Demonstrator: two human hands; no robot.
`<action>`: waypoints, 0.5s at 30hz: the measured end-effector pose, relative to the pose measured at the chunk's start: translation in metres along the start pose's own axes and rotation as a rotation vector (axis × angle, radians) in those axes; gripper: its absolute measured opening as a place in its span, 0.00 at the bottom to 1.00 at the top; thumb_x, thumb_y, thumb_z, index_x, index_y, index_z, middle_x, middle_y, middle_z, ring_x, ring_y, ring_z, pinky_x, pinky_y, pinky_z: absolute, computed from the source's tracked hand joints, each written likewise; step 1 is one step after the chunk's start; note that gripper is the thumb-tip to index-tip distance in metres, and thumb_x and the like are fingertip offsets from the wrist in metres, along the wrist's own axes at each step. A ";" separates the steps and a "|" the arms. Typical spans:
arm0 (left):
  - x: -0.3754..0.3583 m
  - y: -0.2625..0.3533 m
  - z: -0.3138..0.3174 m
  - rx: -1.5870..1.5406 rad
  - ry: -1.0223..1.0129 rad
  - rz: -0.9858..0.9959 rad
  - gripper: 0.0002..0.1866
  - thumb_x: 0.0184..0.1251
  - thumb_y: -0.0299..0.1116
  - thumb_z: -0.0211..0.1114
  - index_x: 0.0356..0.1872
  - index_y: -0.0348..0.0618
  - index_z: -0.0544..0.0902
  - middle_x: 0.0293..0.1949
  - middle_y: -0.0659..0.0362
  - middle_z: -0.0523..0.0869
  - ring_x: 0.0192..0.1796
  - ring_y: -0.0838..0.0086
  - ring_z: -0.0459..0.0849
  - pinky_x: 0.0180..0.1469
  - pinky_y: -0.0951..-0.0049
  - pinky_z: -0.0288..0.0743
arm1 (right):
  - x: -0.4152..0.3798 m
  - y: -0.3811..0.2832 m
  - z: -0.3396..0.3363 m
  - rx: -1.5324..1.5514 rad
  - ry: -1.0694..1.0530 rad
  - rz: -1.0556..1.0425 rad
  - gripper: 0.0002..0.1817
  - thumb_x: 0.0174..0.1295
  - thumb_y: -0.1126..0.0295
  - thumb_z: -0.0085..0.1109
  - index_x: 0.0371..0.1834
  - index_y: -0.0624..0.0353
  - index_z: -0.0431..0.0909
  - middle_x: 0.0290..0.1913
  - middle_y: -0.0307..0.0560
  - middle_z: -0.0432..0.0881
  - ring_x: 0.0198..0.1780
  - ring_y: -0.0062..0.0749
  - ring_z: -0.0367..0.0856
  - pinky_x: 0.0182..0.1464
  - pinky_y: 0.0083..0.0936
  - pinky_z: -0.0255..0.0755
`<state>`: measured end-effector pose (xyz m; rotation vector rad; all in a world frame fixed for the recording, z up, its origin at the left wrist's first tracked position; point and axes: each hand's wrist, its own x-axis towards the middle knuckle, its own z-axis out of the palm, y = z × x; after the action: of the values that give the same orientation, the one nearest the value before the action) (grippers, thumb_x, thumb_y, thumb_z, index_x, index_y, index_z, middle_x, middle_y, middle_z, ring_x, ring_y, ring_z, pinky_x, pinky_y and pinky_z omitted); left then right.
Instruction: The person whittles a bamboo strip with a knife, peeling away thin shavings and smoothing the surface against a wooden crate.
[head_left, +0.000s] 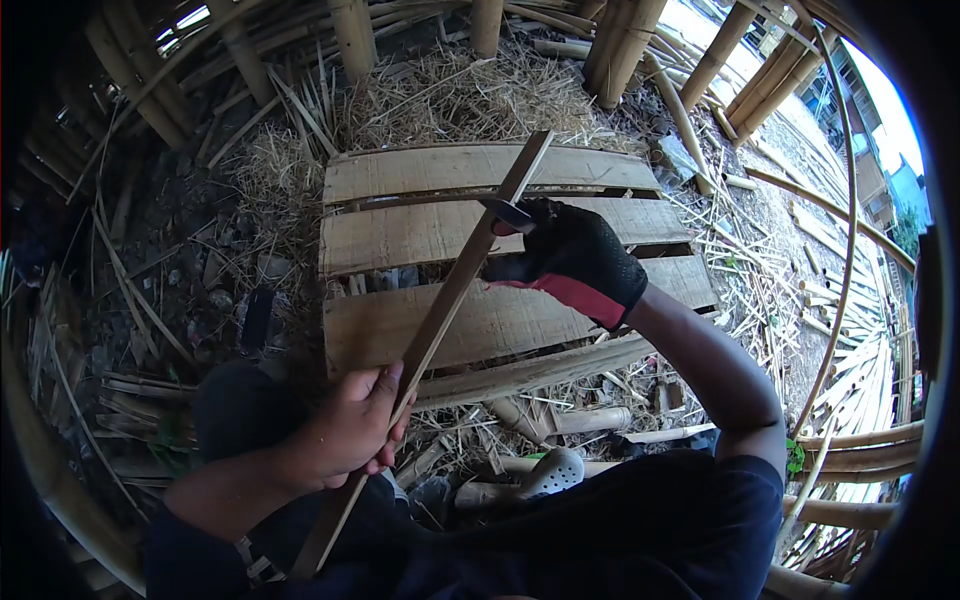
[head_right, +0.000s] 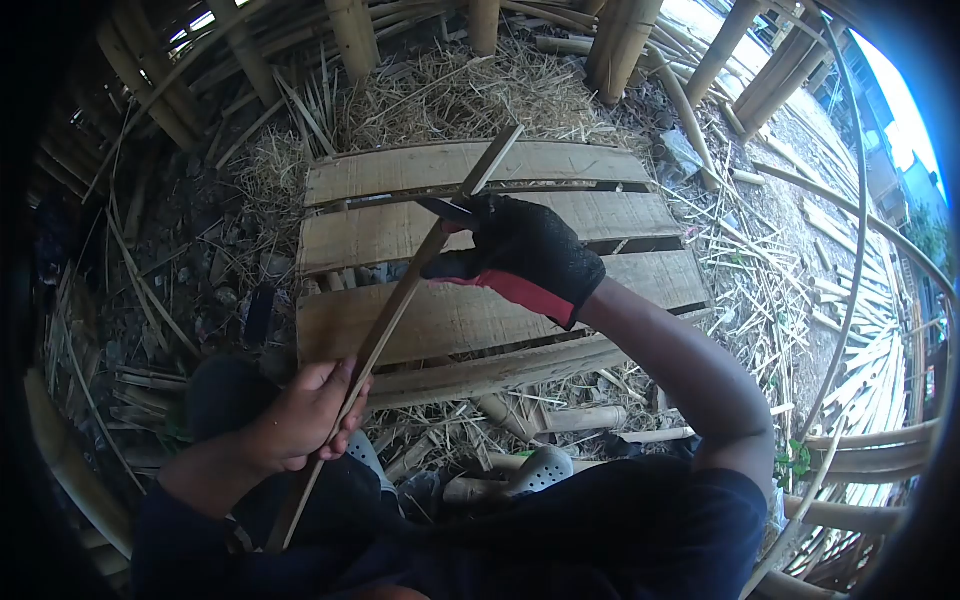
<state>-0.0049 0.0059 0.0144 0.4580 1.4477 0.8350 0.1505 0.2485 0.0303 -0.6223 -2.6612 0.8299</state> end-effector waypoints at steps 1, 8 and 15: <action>0.000 0.000 0.000 0.003 -0.001 0.003 0.22 0.84 0.52 0.39 0.40 0.45 0.70 0.21 0.64 0.71 0.15 0.84 0.67 0.13 0.83 0.62 | -0.001 0.001 0.002 -0.002 -0.026 0.006 0.26 0.61 0.45 0.67 0.53 0.52 0.83 0.46 0.50 0.86 0.44 0.40 0.87 0.49 0.32 0.79; 0.001 -0.004 0.004 0.031 -0.025 -0.010 0.23 0.84 0.52 0.38 0.38 0.45 0.70 0.20 0.65 0.71 0.14 0.85 0.67 0.12 0.83 0.62 | 0.001 0.012 0.015 -0.074 -0.095 0.009 0.25 0.63 0.49 0.68 0.55 0.54 0.84 0.46 0.44 0.87 0.43 0.28 0.87 0.47 0.27 0.80; 0.001 -0.005 0.003 0.056 -0.034 -0.012 0.23 0.84 0.52 0.38 0.37 0.45 0.70 0.19 0.65 0.71 0.13 0.84 0.66 0.12 0.83 0.61 | 0.004 0.015 0.017 0.221 -0.142 0.205 0.16 0.71 0.57 0.60 0.48 0.60 0.85 0.37 0.44 0.85 0.38 0.26 0.84 0.44 0.24 0.77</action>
<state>-0.0007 0.0042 0.0109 0.5027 1.4435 0.7754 0.1452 0.2533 0.0082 -0.8159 -2.6069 1.2484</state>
